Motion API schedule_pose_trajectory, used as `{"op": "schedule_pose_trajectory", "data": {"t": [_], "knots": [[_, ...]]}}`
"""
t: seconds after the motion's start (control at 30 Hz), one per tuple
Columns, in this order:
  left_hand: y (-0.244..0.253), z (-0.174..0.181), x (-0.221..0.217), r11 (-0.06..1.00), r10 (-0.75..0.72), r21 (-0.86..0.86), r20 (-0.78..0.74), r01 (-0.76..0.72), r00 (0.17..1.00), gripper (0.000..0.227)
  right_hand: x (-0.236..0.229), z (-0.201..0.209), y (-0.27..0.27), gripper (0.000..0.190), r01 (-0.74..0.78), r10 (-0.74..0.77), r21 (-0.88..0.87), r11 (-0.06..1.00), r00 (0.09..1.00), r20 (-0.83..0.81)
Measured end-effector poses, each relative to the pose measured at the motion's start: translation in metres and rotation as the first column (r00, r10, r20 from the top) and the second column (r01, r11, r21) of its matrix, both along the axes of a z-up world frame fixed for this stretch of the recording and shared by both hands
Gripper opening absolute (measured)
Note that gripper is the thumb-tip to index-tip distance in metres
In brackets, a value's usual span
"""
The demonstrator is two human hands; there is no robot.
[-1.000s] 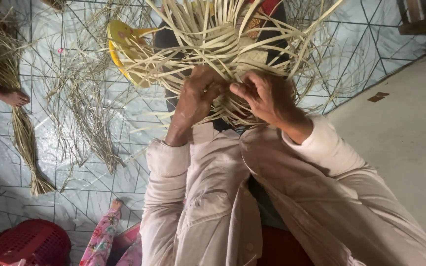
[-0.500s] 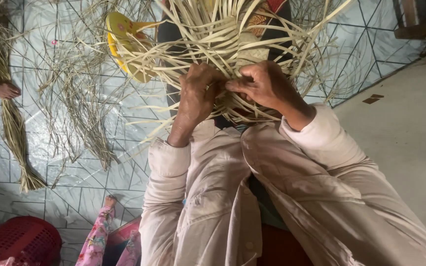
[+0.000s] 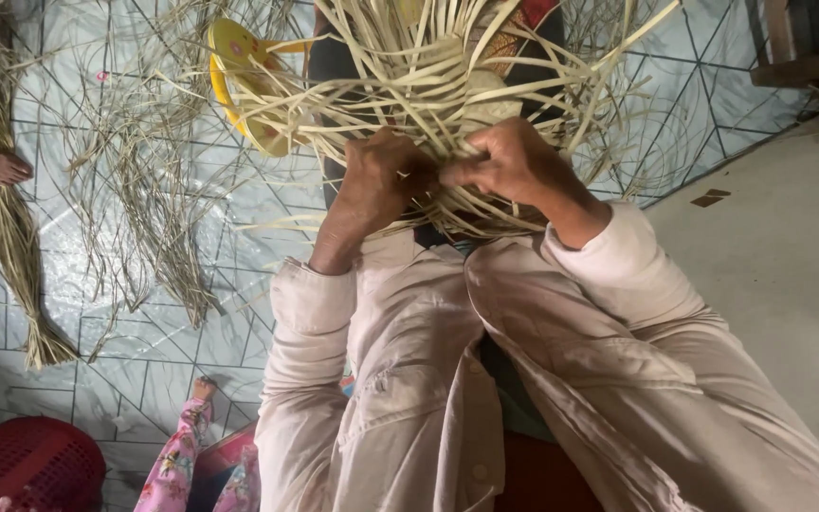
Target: Weaving dried palm leaves together to create a basket or mat.
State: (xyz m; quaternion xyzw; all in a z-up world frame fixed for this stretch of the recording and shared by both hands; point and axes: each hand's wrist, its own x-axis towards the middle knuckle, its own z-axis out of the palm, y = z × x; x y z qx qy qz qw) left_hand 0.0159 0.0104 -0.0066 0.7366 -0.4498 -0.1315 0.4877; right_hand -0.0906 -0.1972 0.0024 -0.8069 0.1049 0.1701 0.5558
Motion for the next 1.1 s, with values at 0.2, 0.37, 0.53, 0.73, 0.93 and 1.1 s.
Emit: {"op": "schedule_pose_trajectory", "data": {"t": [0.2, 0.37, 0.53, 0.73, 0.93, 1.1], "knots": [[-0.002, -0.003, 0.000, 1.000, -0.002, -0.015, 0.080, 0.003, 0.997, 0.017, -0.002, -0.033, -0.006, 0.054, -0.022, 0.018, 0.037, 0.999, 0.994, 0.105], [-0.002, -0.011, -0.004, 0.999, 0.041, -0.026, 0.077, -0.039, 0.996, 0.015, 0.006, 0.012, 0.002, 0.058, -0.119, 0.135, -0.100, 0.988, 0.975, 0.174], [-0.004, -0.016, 0.001, 0.997, 0.013, -0.070, 0.001, -0.012, 1.000, 0.018, 0.000, -0.024, -0.006, 0.055, -0.096, 0.102, -0.042, 0.994, 0.979, 0.174], [-0.001, 0.003, 0.006, 0.995, 0.067, 0.065, 0.154, -0.078, 0.986, 0.015, -0.012, 0.013, 0.007, 0.048, -0.072, 0.075, -0.025, 0.997, 0.986, 0.148], [-0.015, -0.006, -0.007, 0.972, 0.158, 0.128, 0.273, -0.199, 0.949, 0.012, -0.026, 0.027, 0.015, 0.044, -0.015, 0.015, -0.003, 1.000, 0.995, 0.095], [-0.023, -0.005, -0.024, 0.953, 0.279, 0.100, 0.068, -0.284, 0.958, 0.012, -0.033, 0.015, 0.015, 0.043, -0.029, 0.042, -0.105, 0.994, 0.992, 0.120]]}}
